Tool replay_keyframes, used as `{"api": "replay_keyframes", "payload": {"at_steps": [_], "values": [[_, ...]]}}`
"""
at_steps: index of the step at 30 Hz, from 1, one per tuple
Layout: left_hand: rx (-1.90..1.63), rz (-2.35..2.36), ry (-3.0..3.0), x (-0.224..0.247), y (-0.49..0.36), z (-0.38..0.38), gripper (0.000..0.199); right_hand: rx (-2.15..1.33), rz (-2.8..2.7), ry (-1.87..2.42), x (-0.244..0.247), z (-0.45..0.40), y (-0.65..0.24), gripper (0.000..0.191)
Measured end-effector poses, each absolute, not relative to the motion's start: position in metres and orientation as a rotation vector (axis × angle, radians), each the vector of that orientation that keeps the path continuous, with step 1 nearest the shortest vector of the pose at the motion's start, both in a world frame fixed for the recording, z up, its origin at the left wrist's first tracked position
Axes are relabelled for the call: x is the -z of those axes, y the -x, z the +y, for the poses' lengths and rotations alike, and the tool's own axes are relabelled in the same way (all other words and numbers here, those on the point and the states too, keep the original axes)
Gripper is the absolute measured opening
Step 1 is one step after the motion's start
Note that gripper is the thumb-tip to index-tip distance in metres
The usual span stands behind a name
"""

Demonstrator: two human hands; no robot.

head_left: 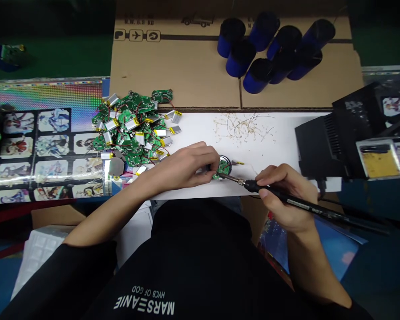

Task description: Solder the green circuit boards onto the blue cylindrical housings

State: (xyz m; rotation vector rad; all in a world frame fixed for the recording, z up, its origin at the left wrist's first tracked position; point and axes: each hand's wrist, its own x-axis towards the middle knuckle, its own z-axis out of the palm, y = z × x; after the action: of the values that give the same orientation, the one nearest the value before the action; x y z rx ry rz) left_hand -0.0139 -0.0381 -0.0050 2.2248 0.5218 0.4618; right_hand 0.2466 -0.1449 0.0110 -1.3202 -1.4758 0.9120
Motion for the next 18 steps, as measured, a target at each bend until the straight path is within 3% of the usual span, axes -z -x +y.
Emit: {"api": "replay_keyframes", "payload": {"at_steps": [18], "values": [[-0.488,0.533,-2.215,0.0055,0.0140,-0.0391,0.009,-0.826,-1.438,1.285,-0.0105,-0.1489,-0.2455,0.009]]}}
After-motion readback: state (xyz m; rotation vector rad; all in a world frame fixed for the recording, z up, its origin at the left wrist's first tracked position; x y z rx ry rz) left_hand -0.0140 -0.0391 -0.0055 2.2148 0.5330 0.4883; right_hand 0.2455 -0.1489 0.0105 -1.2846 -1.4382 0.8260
